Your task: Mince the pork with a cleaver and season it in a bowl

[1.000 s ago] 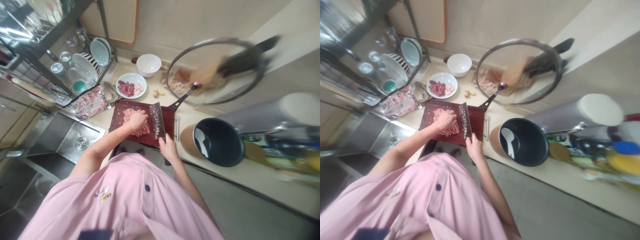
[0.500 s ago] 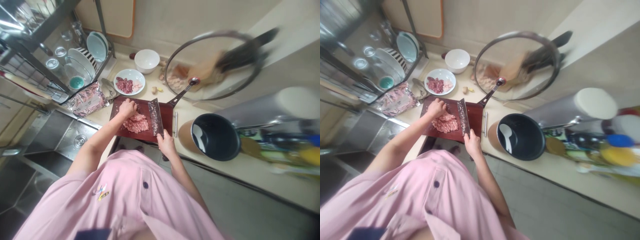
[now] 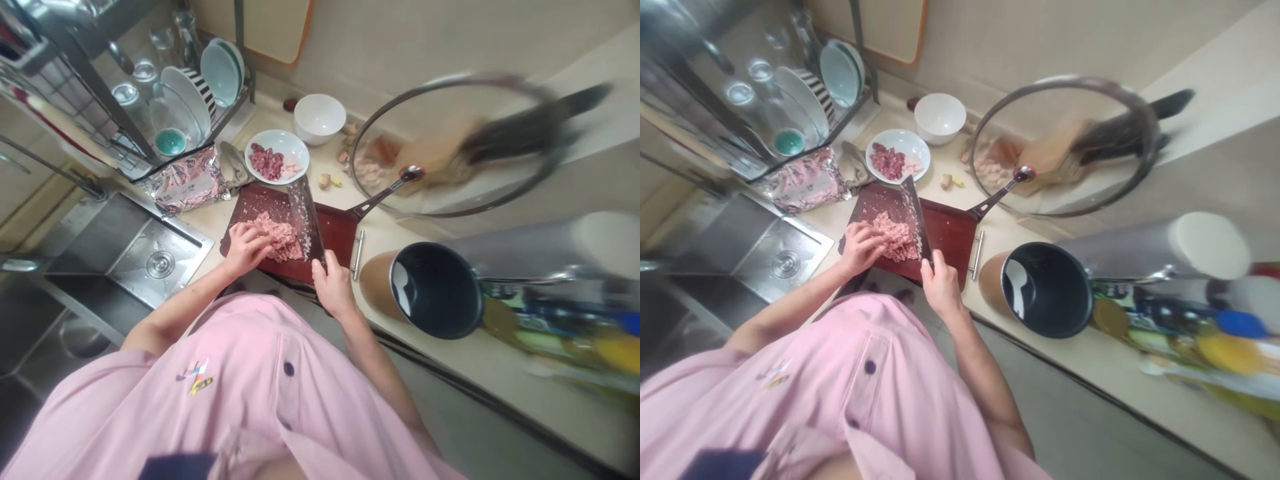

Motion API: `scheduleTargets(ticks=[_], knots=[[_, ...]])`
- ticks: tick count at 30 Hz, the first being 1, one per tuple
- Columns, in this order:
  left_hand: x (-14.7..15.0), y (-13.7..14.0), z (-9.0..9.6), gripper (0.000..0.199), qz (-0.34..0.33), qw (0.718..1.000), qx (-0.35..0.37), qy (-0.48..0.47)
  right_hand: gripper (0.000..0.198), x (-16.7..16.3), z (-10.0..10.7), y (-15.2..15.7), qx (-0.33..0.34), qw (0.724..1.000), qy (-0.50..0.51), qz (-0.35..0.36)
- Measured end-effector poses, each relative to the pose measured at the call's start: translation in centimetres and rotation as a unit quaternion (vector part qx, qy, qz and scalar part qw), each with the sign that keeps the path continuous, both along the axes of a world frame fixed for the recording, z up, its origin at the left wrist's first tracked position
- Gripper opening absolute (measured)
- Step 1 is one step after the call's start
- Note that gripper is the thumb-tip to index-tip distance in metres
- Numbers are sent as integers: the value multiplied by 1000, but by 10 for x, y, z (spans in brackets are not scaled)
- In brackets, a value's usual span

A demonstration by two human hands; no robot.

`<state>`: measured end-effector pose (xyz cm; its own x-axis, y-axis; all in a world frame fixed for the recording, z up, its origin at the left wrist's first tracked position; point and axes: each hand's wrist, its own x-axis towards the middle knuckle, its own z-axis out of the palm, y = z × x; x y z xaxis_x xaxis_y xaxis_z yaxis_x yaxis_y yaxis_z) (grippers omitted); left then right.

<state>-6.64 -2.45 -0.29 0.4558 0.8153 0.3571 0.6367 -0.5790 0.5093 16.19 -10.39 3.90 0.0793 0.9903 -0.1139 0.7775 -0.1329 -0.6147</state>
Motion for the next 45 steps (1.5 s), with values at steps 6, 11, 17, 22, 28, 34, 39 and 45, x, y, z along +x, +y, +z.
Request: scheduleTargets(ticks=[6,11,17,22,28,34,39,45], knots=[[-7,21,-23,34,167,966,-11,-199,32,-18,9,19,-93,981,-124,118],[-11,23,-36,42,222,939,-32,-260,37,-22,12,23,-85,979,-134,128],[-13,21,-38,42,212,938,-50,-270,37,-28,17,26,-109,972,-145,151],[-14,18,-39,43,239,919,-41,-312,37,-32,14,24,-119,965,-163,165],[-15,16,-39,44,239,906,-39,-347,35,-34,9,21,-94,966,-163,176],[-15,16,-41,45,239,904,-42,-353,30,-35,9,19,-87,963,-167,192],[-16,15,-42,45,240,898,-35,-367,26,-39,12,16,-110,955,-177,210],[-15,14,-41,46,253,887,-19,-385,26,-41,15,14,-110,953,-178,219]])
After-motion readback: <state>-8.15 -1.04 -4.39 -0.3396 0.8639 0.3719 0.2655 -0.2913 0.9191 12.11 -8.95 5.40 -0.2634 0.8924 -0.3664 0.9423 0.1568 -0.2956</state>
